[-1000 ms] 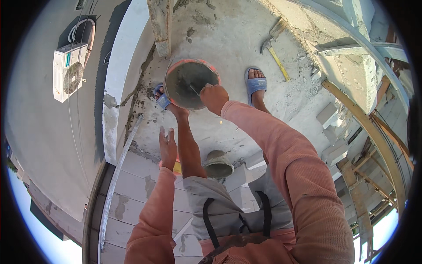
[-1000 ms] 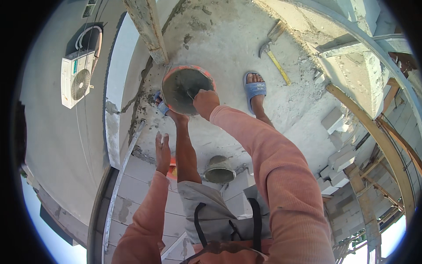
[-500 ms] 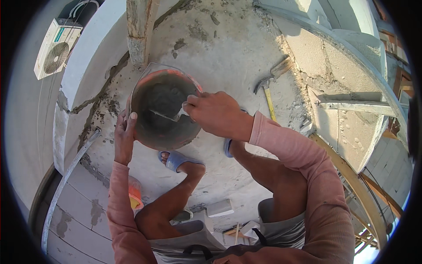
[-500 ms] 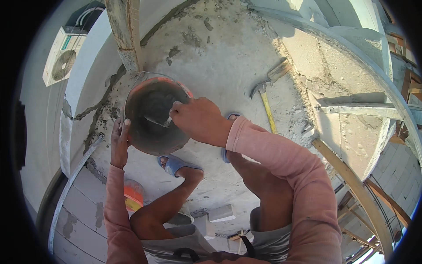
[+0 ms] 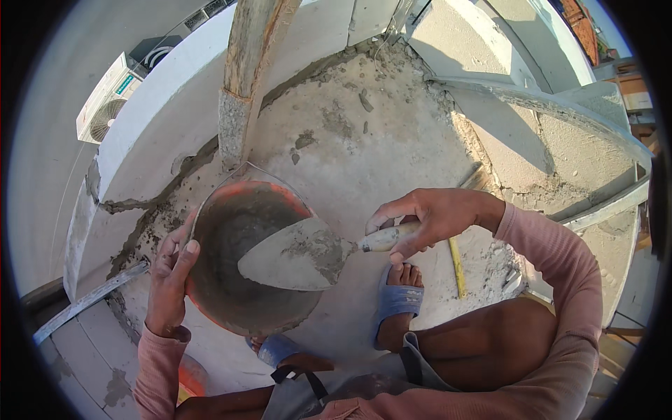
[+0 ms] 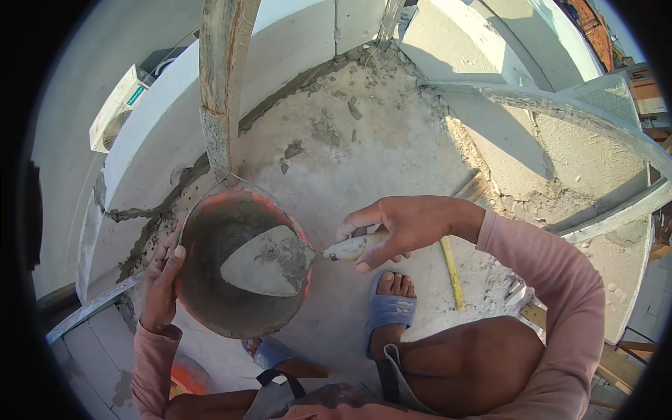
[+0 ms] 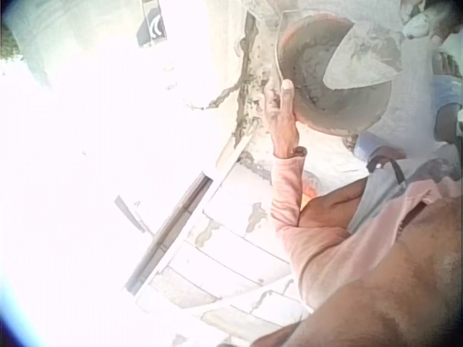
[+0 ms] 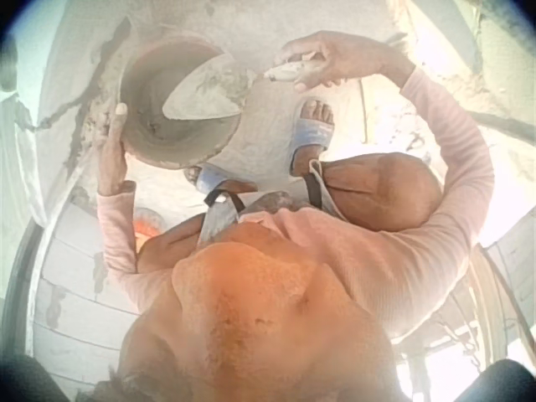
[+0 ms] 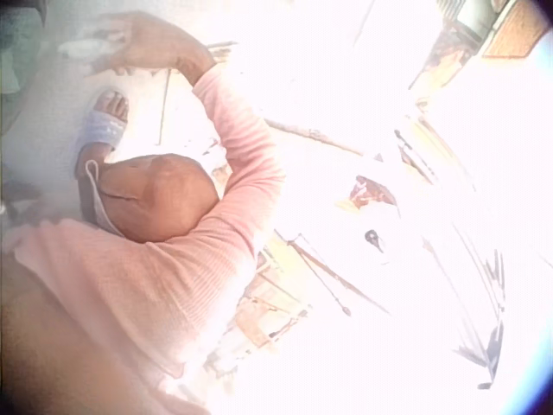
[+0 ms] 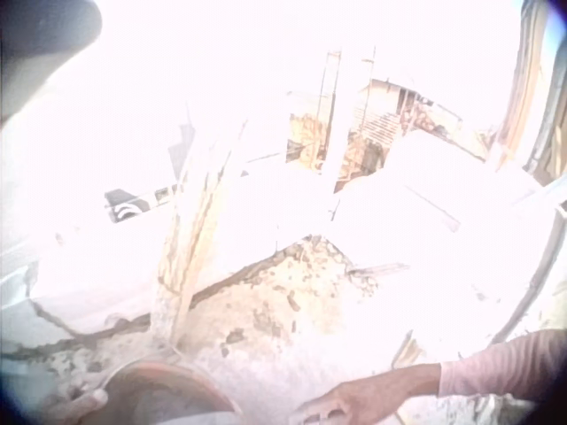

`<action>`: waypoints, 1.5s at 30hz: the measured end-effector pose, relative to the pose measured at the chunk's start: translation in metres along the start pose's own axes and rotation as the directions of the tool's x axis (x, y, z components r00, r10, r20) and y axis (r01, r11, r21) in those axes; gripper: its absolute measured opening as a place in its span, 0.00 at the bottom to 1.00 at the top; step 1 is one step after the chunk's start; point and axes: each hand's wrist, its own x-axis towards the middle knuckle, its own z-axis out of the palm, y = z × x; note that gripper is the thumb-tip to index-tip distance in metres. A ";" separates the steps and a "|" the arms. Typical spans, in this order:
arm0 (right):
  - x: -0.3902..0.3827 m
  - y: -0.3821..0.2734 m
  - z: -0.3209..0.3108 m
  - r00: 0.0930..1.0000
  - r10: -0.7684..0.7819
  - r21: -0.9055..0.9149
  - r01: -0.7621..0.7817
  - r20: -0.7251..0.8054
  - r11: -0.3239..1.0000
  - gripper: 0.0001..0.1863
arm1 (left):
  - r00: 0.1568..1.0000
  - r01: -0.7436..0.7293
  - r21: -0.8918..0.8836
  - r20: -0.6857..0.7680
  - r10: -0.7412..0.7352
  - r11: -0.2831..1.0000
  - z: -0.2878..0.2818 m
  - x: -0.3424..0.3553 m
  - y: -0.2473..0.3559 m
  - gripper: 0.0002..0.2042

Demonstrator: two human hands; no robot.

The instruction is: The person applies mortar from a bucket onto a structure using a trowel, handles a concrete block to apply mortar to its side, and then presses it into place on the wall.

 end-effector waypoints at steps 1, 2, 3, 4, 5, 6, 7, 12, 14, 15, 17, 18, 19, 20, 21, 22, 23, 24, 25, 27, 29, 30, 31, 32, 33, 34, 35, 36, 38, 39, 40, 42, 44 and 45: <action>0.001 -0.004 0.004 0.998 0.056 0.027 -0.056 -0.018 0.998 0.29 | 1.000 -0.003 0.000 -0.026 0.003 1.000 -0.005 -0.005 -0.004 0.26; 0.004 -0.004 0.009 0.993 0.115 0.057 -0.113 -0.027 0.992 0.30 | 0.999 0.002 -0.070 -0.047 -0.005 0.998 -0.003 -0.003 -0.010 0.27; 0.006 0.000 0.017 0.994 0.111 0.048 -0.111 0.013 0.993 0.30 | 0.997 0.009 -0.145 -0.072 -0.020 0.989 0.001 -0.001 -0.009 0.27; 0.010 0.010 0.025 0.987 -0.106 -0.079 0.097 -0.120 0.992 0.30 | 0.997 0.008 -0.156 -0.072 -0.019 0.988 0.004 0.000 0.000 0.27; 0.013 0.020 0.029 0.920 -0.328 -0.213 0.284 -0.216 0.935 0.30 | 0.997 0.012 -0.173 -0.073 -0.025 0.985 0.010 0.005 0.004 0.28; 0.008 0.020 0.035 0.935 -0.316 -0.181 0.287 -0.159 0.941 0.30 | 0.999 0.007 -0.197 -0.041 -0.015 0.980 0.015 0.007 0.011 0.28; 0.002 0.011 0.039 0.914 -0.335 -0.388 0.230 -0.228 0.892 0.28 | 1.000 0.006 -0.214 -0.004 -0.007 0.977 0.018 0.003 0.019 0.28; 0.003 -0.039 0.022 0.931 -0.266 -0.780 -0.032 -0.251 0.625 0.22 | 0.999 -0.040 0.105 0.008 0.040 0.994 0.022 -0.003 0.018 0.27; 0.015 -0.060 0.025 0.967 -0.160 -0.916 -0.126 -0.199 0.381 0.19 | 0.996 -0.080 0.127 -0.030 0.084 0.989 0.028 -0.001 0.019 0.27; 0.020 -0.069 0.033 0.971 -0.120 -0.928 -0.155 -0.206 0.339 0.14 | 0.998 -0.063 0.157 -0.014 0.066 0.986 0.031 0.000 0.018 0.28; 0.030 -0.072 0.037 0.979 -0.120 -0.934 -0.113 -0.162 0.339 0.14 | 0.999 -0.043 0.188 -0.001 0.044 0.981 0.035 0.000 0.017 0.28; 0.034 -0.071 0.039 0.985 -0.123 -0.938 -0.074 -0.122 0.339 0.15 | 0.998 -0.065 0.118 0.004 0.065 0.991 0.037 -0.001 0.016 0.28; 0.035 -0.065 0.043 0.985 -0.122 -0.938 -0.071 -0.119 0.341 0.15 | 0.996 -0.087 0.046 0.007 0.087 0.995 0.039 -0.002 0.015 0.28; 0.035 -0.055 0.046 0.982 -0.174 -0.911 0.000 -0.079 0.412 0.17 | 0.995 -0.099 0.042 0.008 0.099 0.994 0.040 0.000 0.014 0.28; 0.038 -0.043 0.049 0.971 -0.237 -0.872 0.092 -0.028 0.480 0.19 | 0.995 -0.102 0.034 -0.016 0.103 0.994 0.040 0.000 0.011 0.27; 0.041 -0.031 0.052 0.970 -0.244 -0.874 0.101 -0.021 0.476 0.19 | 0.994 -0.105 0.026 -0.039 0.106 0.994 0.041 0.001 0.007 0.27; 0.043 -0.019 0.057 0.951 -0.308 -0.804 0.174 -0.013 0.569 0.20 | 0.993 -0.107 0.027 -0.044 0.108 0.994 0.042 0.003 0.003 0.27; 0.046 -0.009 0.062 0.928 -0.373 -0.719 0.250 -0.013 0.648 0.21 | 0.993 -0.093 0.087 -0.061 0.098 0.992 0.041 0.006 -0.001 0.26; 0.051 -0.004 0.067 0.930 -0.368 -0.658 0.269 -0.013 0.704 0.24 | 0.993 -0.076 0.147 -0.079 0.088 0.986 0.040 0.009 -0.003 0.25; 0.052 0.009 0.073 0.945 -0.318 -0.501 0.241 -0.073 0.831 0.24 | 0.995 -0.058 0.170 -0.075 0.072 0.984 0.035 0.011 0.005 0.25; 0.052 0.024 0.083 0.958 -0.257 -0.322 0.204 -0.131 0.924 0.24 | 0.996 -0.047 0.194 -0.062 0.060 0.980 0.029 0.016 0.006 0.25; 0.038 0.026 0.088 0.978 -0.104 -0.077 0.092 -0.181 0.993 0.24 | 0.993 -0.048 0.171 -0.096 0.065 0.984 0.027 0.013 0.015 0.26; 0.025 0.029 0.092 0.980 0.049 0.180 -0.014 -0.193 0.984 0.24 | 0.989 -0.053 0.149 -0.128 0.072 0.987 0.025 0.010 0.024 0.26; 0.020 0.037 0.095 0.971 0.051 0.182 -0.008 -0.235 0.983 0.24 | 0.991 -0.062 0.059 -0.116 0.069 0.996 0.025 0.015 0.021 0.26; 0.018 0.046 0.098 0.958 0.021 0.270 0.059 -0.285 0.961 0.23 | 0.993 -0.073 -0.030 -0.095 0.070 0.997 0.022 0.016 0.016 0.26; 0.019 0.056 0.100 0.936 -0.003 0.344 0.132 -0.351 0.930 0.23 | 0.994 -0.074 -0.066 -0.085 0.069 0.995 0.020 0.016 0.012 0.25; 0.026 0.066 0.104 0.887 -0.161 0.339 0.326 -0.434 0.882 0.26 | 0.995 -0.072 -0.092 -0.075 0.065 0.993 0.015 0.012 0.007 0.24; 0.029 0.076 0.106 0.857 -0.149 0.322 0.339 -0.493 0.884 0.26 | 0.992 -0.098 -0.074 -0.082 0.092 0.992 0.012 0.010 0.001 0.24; 0.031 0.089 0.104 0.771 -0.177 0.416 0.504 -0.612 0.757 0.26 | 0.989 -0.117 -0.074 -0.104 0.109 0.990 0.006 0.009 -0.011 0.23; 0.040 0.087 0.102 0.741 -0.183 0.450 0.563 -0.646 0.693 0.26 | 0.987 -0.098 -0.074 -0.133 0.088 0.992 -0.002 0.005 -0.015 0.23; 0.048 0.086 0.094 0.730 -0.186 0.450 0.579 -0.658 0.680 0.26 | 0.988 -0.104 -0.055 -0.122 0.097 0.993 -0.004 0.005 -0.014 0.23; 0.048 0.085 0.068 0.505 -0.257 0.235 0.717 -0.824 0.657 0.27 | 0.993 -0.108 -0.109 -0.058 0.102 0.988 0.006 0.011 -0.006 0.24; 0.085 0.087 0.040 0.319 -0.271 0.109 0.806 -0.908 0.581 0.29 | 0.995 -0.095 -0.146 -0.042 0.090 0.985 0.002 0.017 -0.013 0.24; 0.109 0.079 0.026 0.249 -0.260 0.084 0.854 -0.933 0.514 0.29 | 0.998 -0.058 -0.166 -0.045 0.051 0.984 -0.006 0.015 -0.011 0.25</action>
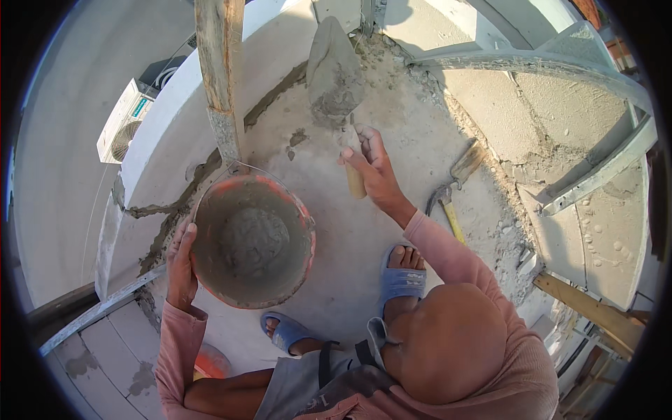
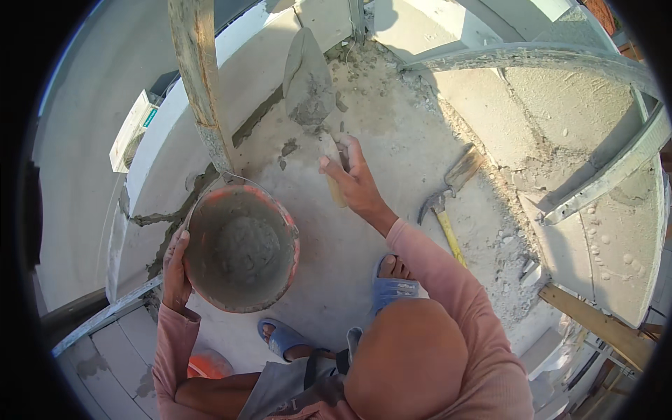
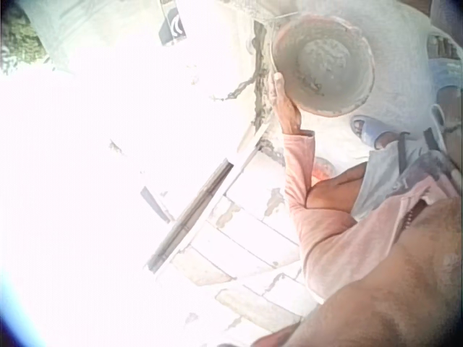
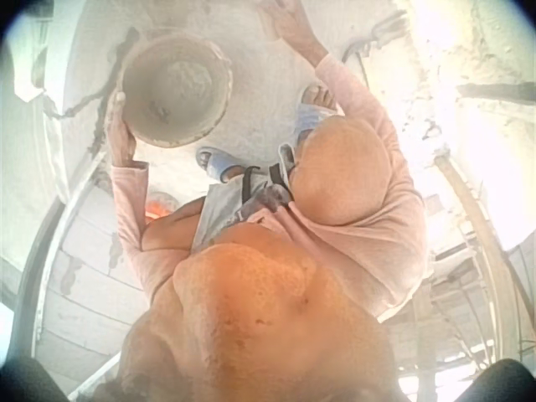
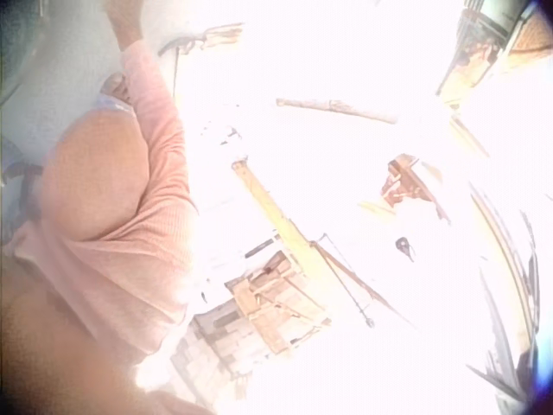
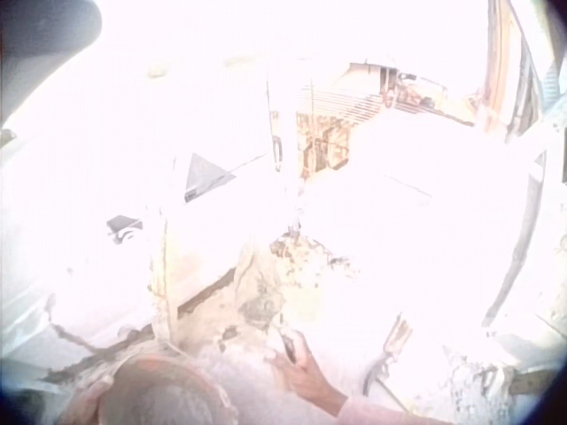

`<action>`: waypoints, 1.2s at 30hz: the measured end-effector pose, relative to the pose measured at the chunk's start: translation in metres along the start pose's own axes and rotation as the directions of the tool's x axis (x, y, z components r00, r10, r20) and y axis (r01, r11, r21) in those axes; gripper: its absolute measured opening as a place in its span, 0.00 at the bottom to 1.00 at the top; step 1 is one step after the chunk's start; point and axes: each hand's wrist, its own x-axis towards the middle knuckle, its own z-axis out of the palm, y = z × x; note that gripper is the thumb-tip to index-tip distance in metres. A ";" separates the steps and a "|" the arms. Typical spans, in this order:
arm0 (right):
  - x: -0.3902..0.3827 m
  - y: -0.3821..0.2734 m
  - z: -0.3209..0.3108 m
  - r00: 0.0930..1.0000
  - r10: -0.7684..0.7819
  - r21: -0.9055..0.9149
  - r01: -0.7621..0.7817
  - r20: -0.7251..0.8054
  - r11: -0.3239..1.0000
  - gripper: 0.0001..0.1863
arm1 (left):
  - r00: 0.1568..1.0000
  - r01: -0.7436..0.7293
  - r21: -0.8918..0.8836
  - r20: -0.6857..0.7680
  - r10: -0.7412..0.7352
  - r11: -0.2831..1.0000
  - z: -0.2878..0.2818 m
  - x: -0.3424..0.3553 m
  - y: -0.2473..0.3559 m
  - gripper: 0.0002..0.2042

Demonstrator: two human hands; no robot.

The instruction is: The person applies mortar from a bucket onto a structure using a trowel, handles a concrete block to apply mortar to its side, and then presses it into place on the wall.

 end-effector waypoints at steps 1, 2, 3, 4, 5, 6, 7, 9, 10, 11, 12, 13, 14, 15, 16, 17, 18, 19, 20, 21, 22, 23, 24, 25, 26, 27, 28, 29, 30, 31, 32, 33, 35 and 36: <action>0.022 0.014 0.015 0.997 -0.050 0.060 0.053 -0.054 0.997 0.30 | 0.999 0.040 -0.024 -0.007 -0.040 0.999 -0.007 -0.001 0.000 0.25; 0.046 0.030 0.026 0.989 -0.104 0.090 0.113 -0.104 0.990 0.30 | 0.999 0.032 -0.009 -0.003 -0.032 0.999 -0.013 -0.001 0.001 0.25; 0.070 0.043 0.034 0.975 -0.156 0.110 0.174 -0.158 0.979 0.30 | 0.999 0.043 -0.010 -0.010 -0.043 0.999 -0.017 0.001 0.000 0.25; 0.091 0.052 0.045 0.973 -0.161 0.122 0.182 -0.163 0.976 0.30 | 0.998 0.056 -0.008 -0.028 -0.056 0.998 -0.020 0.000 0.001 0.25; 0.110 0.060 0.049 0.943 -0.224 0.027 0.238 -0.245 0.971 0.30 | 0.998 0.055 -0.004 -0.019 -0.055 0.998 -0.019 0.002 -0.001 0.25; 0.126 0.062 0.056 0.904 -0.288 -0.063 0.283 -0.316 0.957 0.29 | 0.997 0.061 0.006 -0.042 -0.061 0.998 -0.019 0.003 -0.001 0.25; 0.140 0.064 0.060 0.902 -0.290 -0.058 0.286 -0.319 0.956 0.29 | 0.996 0.067 0.015 -0.067 -0.066 0.998 -0.018 0.003 0.000 0.24; 0.158 0.071 0.072 0.805 -0.407 -0.318 0.287 -0.431 0.904 0.29 | 0.995 0.067 0.016 -0.071 -0.066 0.998 -0.018 0.002 -0.002 0.24; 0.166 0.072 0.081 0.814 -0.373 -0.264 0.279 -0.444 0.923 0.27 | 0.995 0.067 0.013 -0.072 -0.066 0.998 -0.017 0.002 -0.002 0.24; 0.173 0.075 0.091 0.818 -0.367 -0.260 0.275 -0.442 0.926 0.27 | 0.995 0.070 0.013 -0.079 -0.069 0.997 -0.014 0.001 0.000 0.24; 0.179 0.076 0.099 0.781 -0.406 -0.326 0.273 -0.474 0.905 0.27 | 0.994 0.071 0.010 -0.079 -0.070 0.997 -0.010 -0.001 0.003 0.24; 0.183 0.078 0.104 0.742 -0.446 -0.391 0.266 -0.501 0.881 0.27 | 0.994 0.072 0.006 -0.079 -0.071 0.997 -0.006 -0.001 0.004 0.23; 0.185 0.078 0.111 0.755 -0.415 -0.352 0.258 -0.508 0.900 0.27 | 0.994 0.077 0.005 -0.084 -0.076 0.997 -0.005 -0.002 0.005 0.23; 0.184 0.078 0.118 0.758 -0.410 -0.351 0.253 -0.507 0.902 0.27 | 0.993 0.078 0.008 -0.091 -0.077 0.997 -0.004 -0.002 0.005 0.23; 0.182 0.078 0.125 0.757 -0.428 -0.365 0.267 -0.494 0.892 0.27 | 0.992 0.078 0.012 -0.097 -0.077 0.997 -0.002 -0.002 0.004 0.23; 0.180 0.079 0.128 0.754 -0.449 -0.378 0.284 -0.480 0.881 0.27 | 0.992 0.079 0.013 -0.098 -0.077 0.997 -0.002 -0.001 0.004 0.23; 0.176 0.081 0.128 0.753 -0.448 -0.377 0.283 -0.482 0.882 0.27 | 0.992 0.085 0.004 -0.094 -0.084 0.996 -0.002 -0.001 0.004 0.23; 0.170 0.082 0.127 0.794 -0.406 -0.381 0.240 -0.452 0.893 0.27 | 0.992 0.091 -0.005 -0.088 -0.091 0.996 -0.002 -0.001 0.004 0.23; 0.164 0.083 0.128 0.832 -0.360 -0.383 0.197 -0.421 0.903 0.28 | 0.992 0.090 0.000 -0.089 -0.089 0.996 -0.004 -0.001 0.004 0.23; 0.157 0.084 0.127 0.831 -0.361 -0.380 0.198 -0.424 0.904 0.28 | 0.991 0.089 0.005 -0.099 -0.088 0.996 -0.007 -0.001 0.003 0.22; 0.148 0.085 0.123 0.852 -0.349 -0.407 0.179 -0.391 0.896 0.28 | 0.990 0.089 0.011 -0.107 -0.087 0.996 -0.007 -0.001 0.003 0.22; 0.140 0.085 0.117 0.870 -0.338 -0.439 0.163 -0.358 0.884 0.28 | 0.991 0.085 0.011 -0.103 -0.084 0.996 -0.006 0.000 0.004 0.22; 0.131 0.088 0.109 0.868 -0.343 -0.440 0.167 -0.359 0.882 0.28 | 0.993 0.083 0.000 -0.086 -0.082 0.997 -0.004 0.001 0.004 0.22; 0.121 0.092 0.101 0.875 -0.348 -0.459 0.171 -0.336 0.872 0.28 | 0.994 0.080 -0.012 -0.068 -0.080 0.997 -0.002 0.002 0.004 0.23; 0.111 0.092 0.092 0.881 -0.355 -0.482 0.174 -0.314 0.859 0.28 | 0.995 0.076 -0.014 -0.060 -0.076 0.997 -0.001 0.004 0.001 0.23; 0.100 0.088 0.089 0.882 -0.355 -0.475 0.179 -0.311 0.862 0.28 | 0.994 0.083 -0.003 -0.076 -0.083 0.997 -0.007 0.003 0.000 0.23; 0.089 0.085 0.086 0.911 -0.286 -0.391 0.156 -0.299 0.907 0.27 | 0.991 0.092 0.007 -0.093 -0.091 0.996 -0.012 0.001 -0.001 0.23; 0.082 0.078 0.082 0.934 -0.218 -0.310 0.126 -0.282 0.943 0.27 | 0.991 0.090 0.009 -0.095 -0.088 0.996 -0.014 -0.001 -0.001 0.23; 0.083 0.071 0.083 0.935 -0.217 -0.306 0.128 -0.280 0.943 0.27 | 0.992 0.087 0.010 -0.090 -0.085 0.996 -0.016 -0.002 0.000 0.23; 0.090 0.064 0.084 0.940 -0.130 -0.072 0.112 -0.315 0.991 0.26 | 0.993 0.084 0.012 -0.087 -0.082 0.996 -0.018 -0.005 0.002 0.23; 0.099 0.057 0.079 0.941 -0.043 0.154 0.100 -0.335 0.983 0.26 | 0.994 0.081 0.010 -0.080 -0.080 0.997 -0.014 -0.004 0.001 0.23; 0.109 0.051 0.075 0.940 -0.048 0.150 0.105 -0.337 0.983 0.26 | 0.995 0.077 0.035 -0.073 -0.074 0.996 -0.010 -0.003 0.001 0.24; 0.132 0.044 0.069 0.910 -0.124 0.166 0.204 -0.396 0.965 0.25 | 0.996 0.068 0.067 -0.064 -0.064 0.995 -0.007 -0.003 0.002 0.25; 0.139 0.042 0.069 0.908 -0.128 0.165 0.208 -0.398 0.964 0.25 | 0.995 0.074 0.055 -0.066 -0.070 0.996 -0.008 -0.002 0.000 0.25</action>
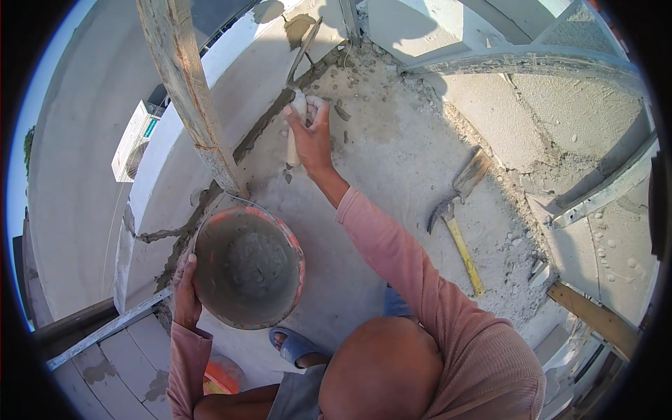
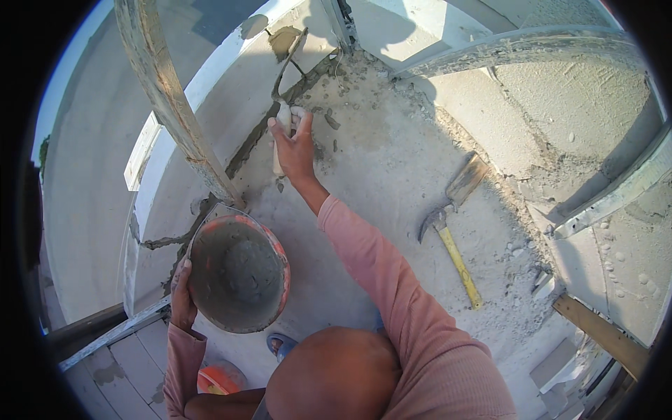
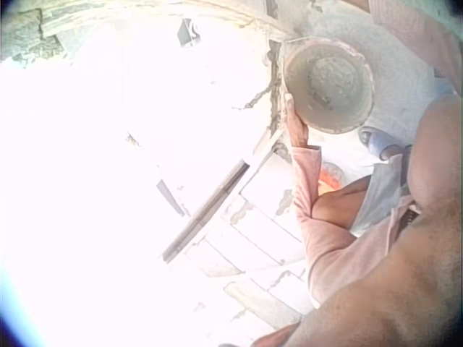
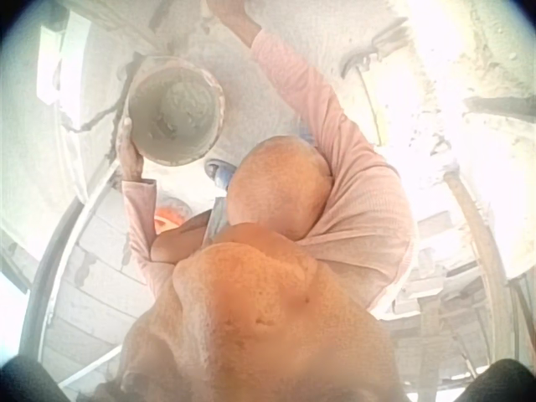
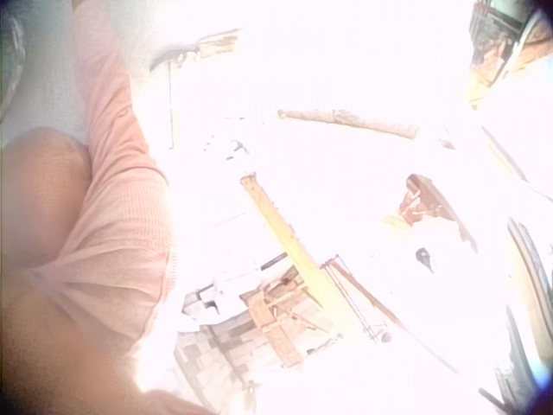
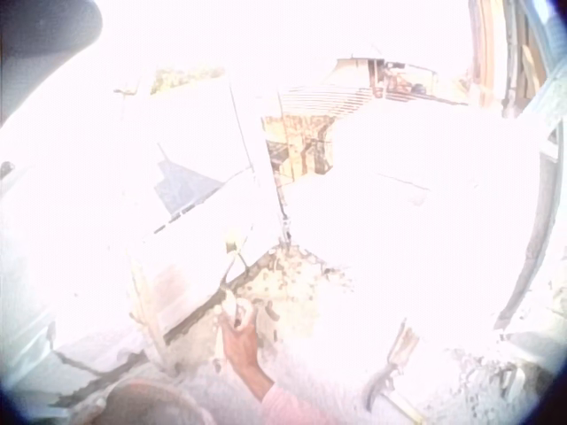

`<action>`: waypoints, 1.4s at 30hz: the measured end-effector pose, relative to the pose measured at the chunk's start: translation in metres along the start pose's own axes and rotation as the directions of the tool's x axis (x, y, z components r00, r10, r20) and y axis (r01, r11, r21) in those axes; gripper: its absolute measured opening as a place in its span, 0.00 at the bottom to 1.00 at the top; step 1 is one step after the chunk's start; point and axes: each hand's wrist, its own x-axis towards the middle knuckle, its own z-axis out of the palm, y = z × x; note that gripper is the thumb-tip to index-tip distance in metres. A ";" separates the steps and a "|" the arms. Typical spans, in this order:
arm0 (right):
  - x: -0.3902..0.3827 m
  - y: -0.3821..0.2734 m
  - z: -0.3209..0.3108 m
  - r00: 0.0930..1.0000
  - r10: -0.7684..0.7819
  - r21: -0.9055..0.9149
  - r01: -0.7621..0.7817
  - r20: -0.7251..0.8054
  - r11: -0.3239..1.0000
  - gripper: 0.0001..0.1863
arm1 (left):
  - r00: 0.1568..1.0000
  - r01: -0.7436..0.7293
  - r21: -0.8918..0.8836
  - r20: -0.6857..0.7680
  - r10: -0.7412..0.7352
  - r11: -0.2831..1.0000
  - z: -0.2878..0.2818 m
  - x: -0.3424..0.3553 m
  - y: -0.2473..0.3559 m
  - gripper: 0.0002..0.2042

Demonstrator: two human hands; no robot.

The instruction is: The person applies mortar from a bucket onto a structure using a trowel, handles a concrete block to apply mortar to its side, and then presses it into place on the wall.

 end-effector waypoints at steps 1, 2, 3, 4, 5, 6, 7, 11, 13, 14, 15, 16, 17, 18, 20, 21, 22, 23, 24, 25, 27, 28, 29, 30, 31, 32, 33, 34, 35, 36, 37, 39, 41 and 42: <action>0.004 0.002 0.003 1.000 -0.018 -0.007 0.018 0.003 1.000 0.25 | 1.000 0.009 -0.010 -0.006 -0.009 1.000 -0.001 0.000 -0.002 0.24; 0.004 0.003 0.008 0.999 -0.032 -0.012 0.032 0.008 0.999 0.25 | 1.000 0.008 -0.008 -0.010 -0.008 1.000 -0.003 -0.002 -0.003 0.24; 0.001 0.004 0.010 1.000 -0.030 -0.008 0.030 0.009 1.000 0.25 | 1.000 -0.005 0.008 -0.018 0.006 1.000 -0.005 -0.003 -0.003 0.24; -0.002 0.004 0.012 0.999 -0.023 -0.072 0.027 0.046 0.997 0.26 | 1.000 -0.018 0.025 -0.025 0.019 1.000 -0.007 -0.004 -0.004 0.24; -0.003 0.007 0.009 0.997 -0.019 -0.140 0.031 0.080 0.990 0.28 | 1.000 -0.019 0.025 -0.020 0.020 0.999 -0.005 -0.004 -0.003 0.24; -0.005 0.011 0.009 0.997 -0.023 -0.143 0.034 0.077 0.989 0.28 | 1.000 -0.019 0.018 -0.015 0.019 1.000 -0.002 -0.005 -0.003 0.24; -0.008 0.015 0.011 0.992 -0.089 -0.216 0.106 0.086 0.971 0.28 | 1.000 -0.019 0.012 -0.008 0.019 1.000 -0.001 -0.004 -0.002 0.24; -0.023 0.019 0.013 0.983 -0.124 -0.344 0.164 0.134 0.925 0.26 | 1.000 -0.013 -0.006 -0.006 0.013 1.000 -0.008 -0.004 -0.003 0.24; -0.026 0.017 0.009 0.981 -0.143 -0.351 0.182 0.134 0.919 0.26 | 0.999 -0.024 0.015 -0.028 0.024 1.000 -0.003 -0.003 -0.002 0.23; -0.026 0.017 0.005 0.977 -0.165 -0.358 0.203 0.135 0.911 0.26 | 0.999 -0.023 0.015 -0.024 0.023 1.000 -0.003 -0.003 -0.003 0.23; -0.027 0.016 0.000 0.977 -0.166 -0.362 0.204 0.133 0.910 0.26 | 1.000 -0.016 0.005 -0.017 0.016 1.000 -0.004 -0.002 -0.004 0.23; -0.029 0.016 -0.006 0.980 -0.133 -0.332 0.177 0.151 0.927 0.26 | 1.000 -0.009 -0.005 -0.011 0.009 1.000 -0.004 -0.001 -0.005 0.22; -0.033 0.015 -0.007 0.980 -0.097 -0.295 0.146 0.173 0.944 0.27 | 1.000 -0.009 -0.004 -0.014 0.009 1.000 -0.006 -0.001 -0.004 0.22; -0.038 0.015 -0.009 0.980 -0.095 -0.292 0.144 0.174 0.945 0.27 | 1.000 -0.013 0.005 -0.017 0.013 1.000 -0.008 -0.001 -0.005 0.22; -0.050 0.013 -0.011 0.975 0.077 -0.012 -0.076 0.207 0.997 0.28 | 1.000 -0.016 0.014 -0.023 0.017 1.000 -0.011 -0.002 -0.005 0.23; -0.053 0.011 -0.009 0.975 0.080 -0.009 -0.080 0.208 0.997 0.28 | 1.000 -0.013 0.019 -0.028 0.013 1.000 -0.012 -0.003 -0.005 0.23; -0.055 0.011 -0.007 0.977 0.118 0.057 -0.130 0.176 0.990 0.28 | 0.999 -0.009 0.024 -0.035 0.010 1.000 -0.014 -0.004 -0.005 0.23; -0.056 0.011 -0.009 0.978 0.155 0.119 -0.172 0.140 0.978 0.28 | 0.999 -0.007 0.023 -0.031 0.007 1.000 -0.013 -0.003 -0.005 0.23; -0.053 0.012 -0.009 0.978 0.156 0.118 -0.172 0.138 0.978 0.28 | 0.999 -0.010 0.016 -0.034 0.010 1.000 -0.011 -0.003 -0.006 0.23; -0.047 0.015 -0.005 0.987 0.135 0.116 -0.145 0.085 0.983 0.27 | 0.999 -0.013 0.008 -0.037 0.014 1.000 -0.010 -0.003 -0.007 0.23; -0.036 0.021 0.005 0.993 0.115 0.115 -0.117 0.028 0.986 0.27 | 1.000 -0.011 0.001 -0.029 0.011 1.000 -0.010 -0.002 -0.007 0.23; -0.033 0.023 0.012 0.993 0.115 0.037 -0.115 0.006 0.993 0.27 | 1.000 -0.010 -0.009 -0.022 0.010 1.000 -0.010 -0.002 -0.008 0.23; -0.028 0.027 0.016 0.994 0.108 -0.042 -0.109 -0.017 0.993 0.27 | 1.000 -0.010 -0.008 -0.016 0.010 1.000 -0.008 -0.001 -0.007 0.23; -0.025 0.031 0.017 0.994 0.103 -0.044 -0.104 -0.022 0.994 0.27 | 1.000 -0.010 -0.022 -0.006 0.010 1.000 -0.005 -0.001 -0.006 0.22; -0.022 0.034 0.017 1.000 -0.021 -0.279 0.021 0.004 0.960 0.26 | 1.000 -0.009 -0.038 0.006 0.009 0.999 -0.002 0.000 -0.006 0.22; -0.023 0.038 0.020 0.990 -0.126 -0.486 0.140 0.062 0.863 0.26 | 1.000 -0.009 -0.034 0.003 0.009 0.999 -0.004 0.000 -0.006 0.22; -0.025 0.040 0.018 0.990 -0.125 -0.483 0.138 0.060 0.865 0.26 | 1.000 -0.009 -0.007 0.002 0.009 1.000 -0.006 0.001 -0.007 0.23; -0.031 0.042 0.013 0.983 -0.154 -0.495 0.181 0.097 0.850 0.26 | 1.000 -0.010 0.019 0.002 0.010 1.000 -0.007 0.002 -0.006 0.24; -0.038 0.043 0.008 0.974 -0.180 -0.506 0.226 0.137 0.833 0.25 | 1.000 -0.011 0.018 0.000 0.011 1.000 -0.008 0.003 -0.006 0.24; -0.046 0.042 0.003 0.974 -0.176 -0.504 0.223 0.140 0.834 0.25 | 1.000 -0.014 0.023 -0.004 0.014 1.000 -0.009 0.001 -0.006 0.24; -0.054 0.040 -0.004 0.981 -0.107 -0.493 0.175 0.164 0.852 0.25 | 1.000 -0.018 0.027 -0.009 0.019 0.999 -0.011 0.000 -0.007 0.24; -0.061 0.027 -0.014 0.981 -0.043 -0.483 0.132 0.191 0.866 0.25 | 1.000 -0.014 0.001 -0.015 0.014 1.000 -0.014 0.000 -0.007 0.23; -0.065 0.016 -0.018 0.963 0.240 -0.144 -0.222 0.125 0.964 0.25 | 1.000 -0.009 -0.024 -0.022 0.009 1.000 -0.015 0.000 -0.007 0.23; -0.063 0.012 -0.015 0.963 0.241 -0.145 -0.222 0.125 0.964 0.25 | 1.000 -0.013 -0.023 -0.010 0.013 1.000 -0.014 0.000 -0.007 0.23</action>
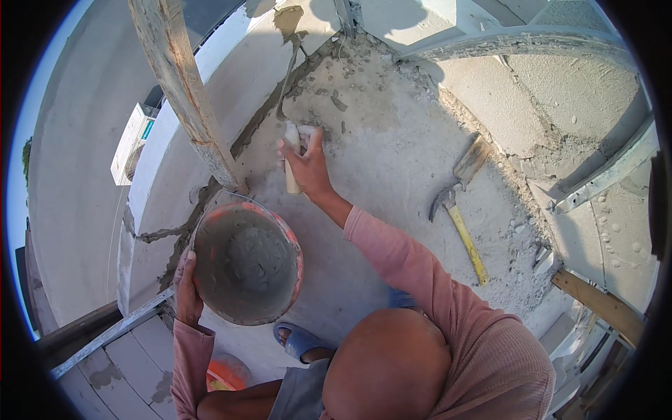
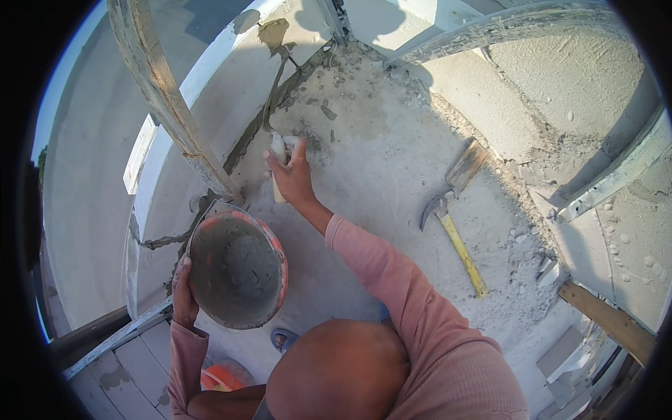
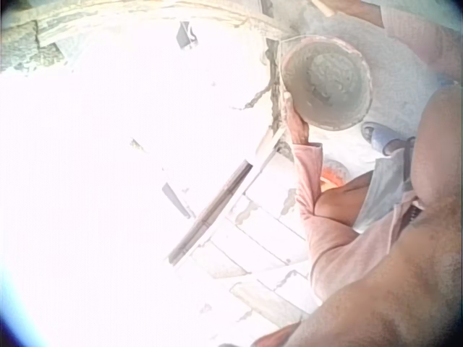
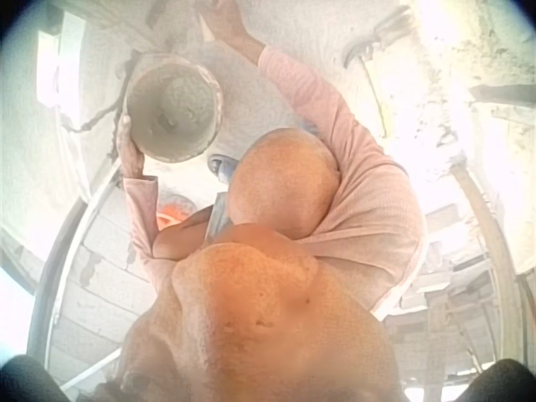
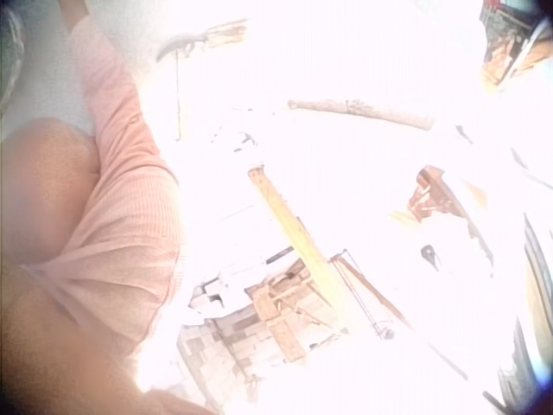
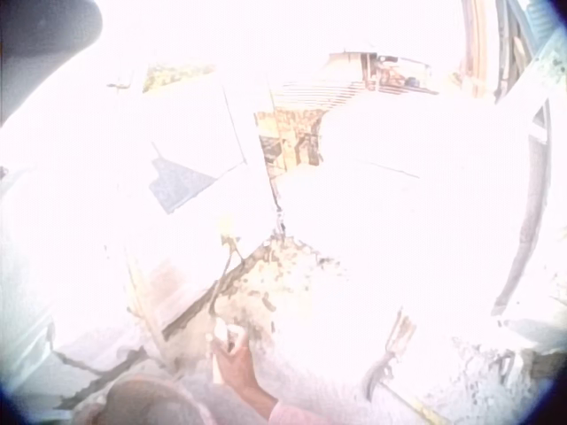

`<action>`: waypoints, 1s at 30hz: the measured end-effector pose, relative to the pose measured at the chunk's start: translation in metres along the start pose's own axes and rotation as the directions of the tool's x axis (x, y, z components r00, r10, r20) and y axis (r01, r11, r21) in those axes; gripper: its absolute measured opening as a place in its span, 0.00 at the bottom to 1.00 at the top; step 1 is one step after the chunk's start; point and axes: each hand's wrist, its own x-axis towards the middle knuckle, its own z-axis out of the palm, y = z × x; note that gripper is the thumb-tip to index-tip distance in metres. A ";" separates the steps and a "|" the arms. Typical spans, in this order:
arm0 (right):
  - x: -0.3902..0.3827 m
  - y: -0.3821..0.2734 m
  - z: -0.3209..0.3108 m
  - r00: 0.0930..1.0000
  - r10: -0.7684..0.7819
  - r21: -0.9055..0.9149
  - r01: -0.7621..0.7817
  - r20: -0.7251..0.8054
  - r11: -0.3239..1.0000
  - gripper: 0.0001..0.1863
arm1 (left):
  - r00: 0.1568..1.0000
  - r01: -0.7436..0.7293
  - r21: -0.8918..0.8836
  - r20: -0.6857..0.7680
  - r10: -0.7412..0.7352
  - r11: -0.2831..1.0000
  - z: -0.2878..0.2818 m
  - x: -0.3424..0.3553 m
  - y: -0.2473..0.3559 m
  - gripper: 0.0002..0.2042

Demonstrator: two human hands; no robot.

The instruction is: The person applies mortar from a bucket onto a structure using a trowel, handles a concrete block to apply mortar to its side, and then presses it into place on the wall.

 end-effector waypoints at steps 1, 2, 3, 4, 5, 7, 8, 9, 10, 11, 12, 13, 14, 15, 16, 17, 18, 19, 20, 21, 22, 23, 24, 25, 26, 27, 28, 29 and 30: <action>0.004 -0.004 0.004 1.000 0.018 0.193 -0.014 -0.017 0.981 0.25 | 1.000 -0.004 0.001 0.011 0.004 1.000 0.000 -0.001 0.000 0.23; 0.010 -0.009 0.004 0.999 0.035 0.371 -0.019 -0.036 0.928 0.25 | 1.000 -0.003 -0.004 0.019 0.003 1.000 0.003 0.002 -0.003 0.23; 0.014 -0.016 0.009 0.999 0.036 0.375 -0.020 -0.035 0.927 0.25 | 1.000 -0.006 0.006 0.011 0.006 1.000 0.004 0.001 -0.003 0.23; 0.019 -0.024 0.015 0.996 0.083 0.435 -0.061 -0.031 0.899 0.24 | 1.000 -0.009 0.017 0.004 0.009 1.000 0.003 0.000 -0.003 0.23; 0.024 -0.029 0.020 0.991 0.128 0.491 -0.099 -0.026 0.866 0.24 | 1.000 -0.009 0.019 0.005 0.009 1.000 0.002 0.000 -0.003 0.23; 0.030 -0.037 0.033 0.995 0.100 0.512 -0.077 -0.019 0.856 0.23 | 1.000 -0.017 0.027 0.004 0.017 0.999 0.002 -0.001 -0.004 0.23; 0.032 -0.039 0.038 0.997 0.073 0.530 -0.056 -0.011 0.846 0.23 | 1.000 -0.018 0.029 0.005 0.017 0.999 0.002 -0.001 -0.005 0.23; 0.031 -0.044 0.044 0.997 0.075 0.532 -0.057 -0.011 0.845 0.23 | 1.000 -0.011 0.022 0.002 0.011 1.000 0.001 -0.002 -0.005 0.23; 0.029 -0.049 0.050 0.999 0.038 0.532 -0.038 0.011 0.846 0.23 | 1.000 -0.004 0.015 -0.001 0.004 1.000 -0.001 -0.002 -0.005 0.23; 0.029 -0.054 0.054 0.999 0.000 0.532 -0.018 0.033 0.847 0.23 | 1.000 -0.004 0.017 0.000 0.004 1.000 -0.001 -0.002 -0.005 0.23; 0.029 -0.059 0.058 0.999 0.000 0.533 -0.017 0.032 0.846 0.23 | 1.000 -0.004 0.008 0.003 0.004 1.000 -0.001 -0.003 -0.005 0.23; 0.029 -0.065 0.061 0.999 -0.024 0.538 -0.005 0.046 0.843 0.25 | 1.000 -0.005 -0.001 0.006 0.005 1.000 -0.001 -0.003 -0.005 0.22; 0.029 -0.069 0.062 0.997 -0.048 0.542 0.009 0.059 0.840 0.26 | 1.000 -0.005 0.000 0.008 0.005 1.000 -0.001 -0.002 -0.004 0.22; 0.029 -0.074 0.063 0.997 -0.049 0.542 0.010 0.057 0.840 0.26 | 1.000 -0.006 0.003 0.005 0.006 1.000 0.000 -0.002 -0.004 0.22; 0.029 -0.078 0.064 0.996 -0.068 0.538 0.025 0.060 0.843 0.26 | 1.000 -0.007 0.006 0.002 0.007 1.000 0.000 -0.002 -0.004 0.21; 0.029 -0.082 0.064 0.994 -0.088 0.532 0.042 0.062 0.845 0.26 | 1.000 -0.007 0.006 0.005 0.007 1.000 0.001 -0.002 -0.004 0.21; 0.028 -0.085 0.063 0.994 -0.089 0.531 0.044 0.060 0.846 0.26 | 1.000 -0.004 0.002 0.001 0.004 1.000 0.003 -0.002 -0.004 0.21; 0.027 -0.088 0.062 0.992 -0.101 0.513 0.049 0.074 0.857 0.26 | 1.000 0.000 -0.003 -0.003 0.000 1.000 0.005 -0.002 -0.004 0.21; 0.026 -0.089 0.062 0.990 -0.113 0.498 0.053 0.090 0.866 0.27 | 1.000 -0.001 -0.001 -0.003 0.001 1.000 0.005 -0.002 -0.002 0.21; 0.025 -0.089 0.062 0.990 -0.113 0.499 0.054 0.090 0.865 0.27 | 1.000 -0.002 0.006 0.006 0.002 1.000 0.006 -0.003 -0.001 0.21; 0.024 -0.089 0.062 0.988 -0.115 0.500 0.049 0.101 0.864 0.26 | 1.000 -0.004 0.013 0.015 0.003 1.000 0.006 -0.003 -0.001 0.21; 0.023 -0.088 0.061 0.987 -0.118 0.502 0.045 0.114 0.864 0.26 | 1.000 -0.005 0.014 0.015 0.005 1.000 0.005 -0.003 0.000 0.21; 0.022 -0.087 0.060 0.986 -0.118 0.503 0.045 0.114 0.863 0.26 | 1.000 -0.011 0.020 0.011 0.010 1.000 0.004 -0.002 -0.001 0.21; 0.020 -0.085 0.058 0.985 -0.110 0.534 0.022 0.134 0.845 0.25 | 1.000 -0.016 0.025 0.007 0.016 1.000 0.003 -0.002 -0.001 0.21; 0.018 -0.082 0.056 0.983 -0.102 0.563 -0.003 0.155 0.827 0.25 | 1.000 -0.017 0.025 0.006 0.017 1.000 0.001 -0.001 -0.002 0.21; 0.015 -0.078 0.053 0.982 -0.103 0.564 -0.004 0.157 0.826 0.25 | 1.000 -0.013 0.024 -0.002 0.013 1.000 -0.001 -0.001 -0.003 0.21; 0.010 -0.074 0.050 0.981 -0.085 0.604 -0.038 0.174 0.796 0.25 | 1.000 -0.009 0.023 -0.010 0.009 1.000 -0.002 0.000 -0.004 0.21; 0.005 -0.070 0.042 0.980 -0.069 0.638 -0.069 0.189 0.767 0.25 | 1.000 -0.009 0.020 -0.006 0.009 1.000 0.000 0.001 -0.004 0.21; -0.001 -0.064 0.037 0.980 -0.066 0.637 -0.071 0.189 0.767 0.25 | 1.000 -0.013 0.021 -0.012 0.013 1.000 0.002 0.001 -0.004 0.21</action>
